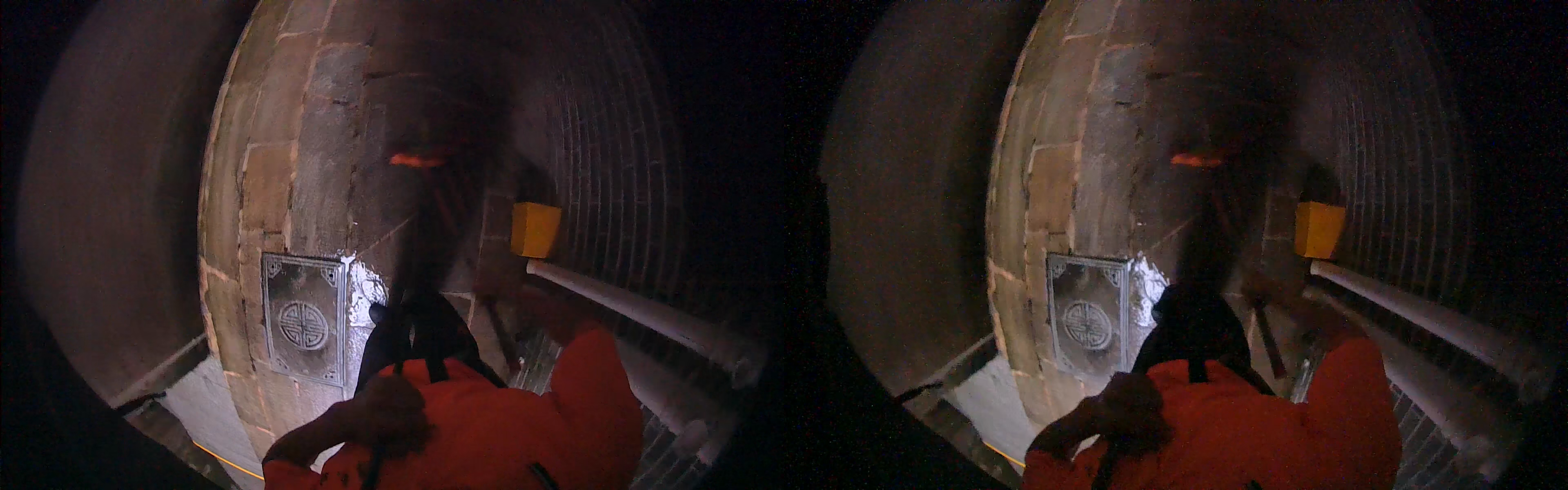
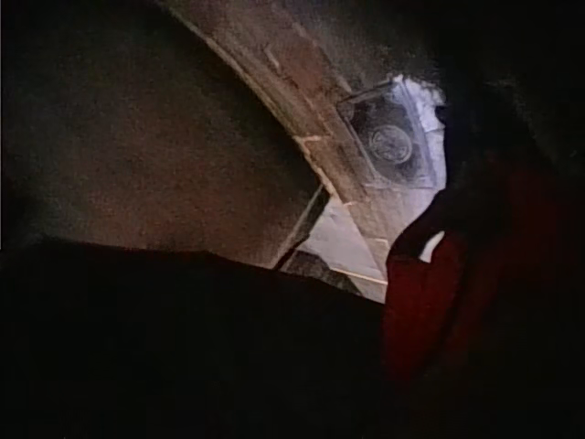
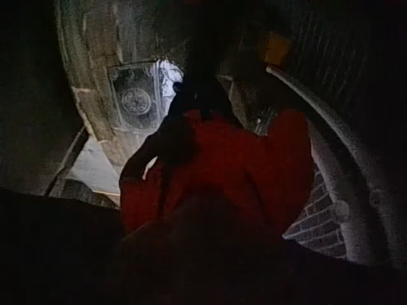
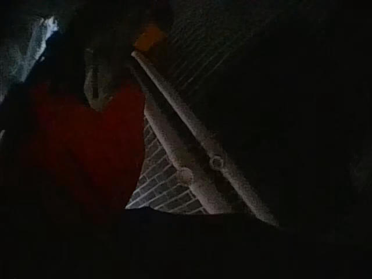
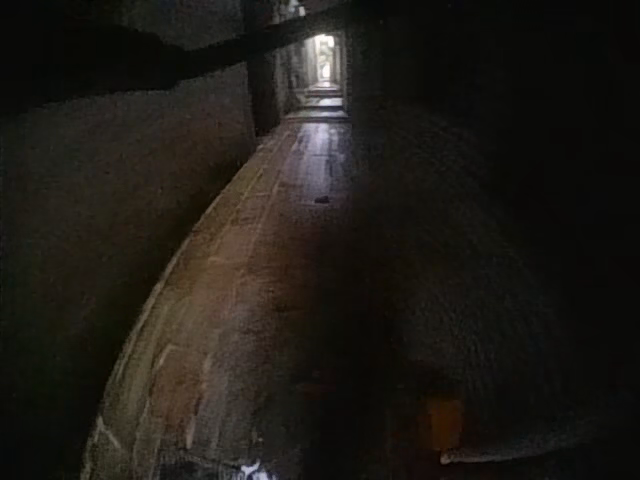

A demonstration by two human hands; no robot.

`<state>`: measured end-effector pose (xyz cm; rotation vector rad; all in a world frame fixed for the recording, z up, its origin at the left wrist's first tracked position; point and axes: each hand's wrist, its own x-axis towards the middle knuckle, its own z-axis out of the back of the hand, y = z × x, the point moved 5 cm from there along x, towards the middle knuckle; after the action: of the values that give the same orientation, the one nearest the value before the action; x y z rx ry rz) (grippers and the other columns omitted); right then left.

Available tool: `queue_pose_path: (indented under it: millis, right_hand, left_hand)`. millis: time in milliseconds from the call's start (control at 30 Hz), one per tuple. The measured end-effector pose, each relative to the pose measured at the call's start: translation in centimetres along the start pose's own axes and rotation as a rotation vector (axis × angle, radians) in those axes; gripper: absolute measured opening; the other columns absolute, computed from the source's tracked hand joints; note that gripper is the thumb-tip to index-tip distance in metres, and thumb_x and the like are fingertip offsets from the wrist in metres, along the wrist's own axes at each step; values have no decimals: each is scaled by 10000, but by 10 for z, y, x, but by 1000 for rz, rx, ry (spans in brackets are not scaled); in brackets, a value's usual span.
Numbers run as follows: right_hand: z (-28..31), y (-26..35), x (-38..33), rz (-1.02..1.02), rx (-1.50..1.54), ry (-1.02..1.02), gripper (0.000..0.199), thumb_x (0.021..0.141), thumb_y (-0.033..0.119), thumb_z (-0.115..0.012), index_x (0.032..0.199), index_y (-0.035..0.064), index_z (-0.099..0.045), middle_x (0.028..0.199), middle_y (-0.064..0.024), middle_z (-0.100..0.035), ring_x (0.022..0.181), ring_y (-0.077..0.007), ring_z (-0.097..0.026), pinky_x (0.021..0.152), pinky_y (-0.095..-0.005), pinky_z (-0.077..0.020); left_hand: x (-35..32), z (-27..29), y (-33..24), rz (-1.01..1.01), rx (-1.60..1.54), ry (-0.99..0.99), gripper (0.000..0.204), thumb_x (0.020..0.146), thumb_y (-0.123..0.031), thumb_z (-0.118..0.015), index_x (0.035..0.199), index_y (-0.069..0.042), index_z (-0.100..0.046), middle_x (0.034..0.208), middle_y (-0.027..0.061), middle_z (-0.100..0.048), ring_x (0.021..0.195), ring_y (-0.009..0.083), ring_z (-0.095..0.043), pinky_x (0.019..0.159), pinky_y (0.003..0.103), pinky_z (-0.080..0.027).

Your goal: The person sweeps a wet stone-paved outdoor alleyway using a long-handled broom. They move the broom back and forth to push water and debris across the surface, working their way along the narrow passage between brick walls.

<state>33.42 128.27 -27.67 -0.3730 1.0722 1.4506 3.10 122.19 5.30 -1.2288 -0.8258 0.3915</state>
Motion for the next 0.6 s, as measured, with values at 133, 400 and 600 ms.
queue_pose_path:
  millis: [133, 400, 600]
  right_hand:
    - [-74, 52, -67, 82, 55, 178, 174, 806, 187, -589, 746, 25, -567, 606, -62, -566, 534, -166, -540, 469, -313, -438]
    - [-39, 58, -137, 69, -40, 139, 175, 810, 191, -585, 746, 29, -568, 609, -61, -565, 538, -166, -537, 470, -314, -436]
    - [3, 66, -63, -57, -285, -82, 176, 812, 195, -582, 746, 32, -569, 610, -59, -564, 541, -167, -535, 471, -314, -434]
  left_hand:
    - [-46, -6, -24, -6, -20, -69, 135, 717, -160, -651, 668, -105, -539, 604, 43, -475, 526, 238, -506, 457, 360, -383]
    - [-174, -30, -61, 42, 87, -193, 132, 696, -137, -655, 662, -93, -536, 625, 47, -482, 555, 247, -520, 470, 363, -383]
    - [-220, -17, -81, 19, 111, -307, 157, 660, -121, -665, 635, -93, -513, 587, 45, -438, 518, 248, -490, 450, 361, -356]
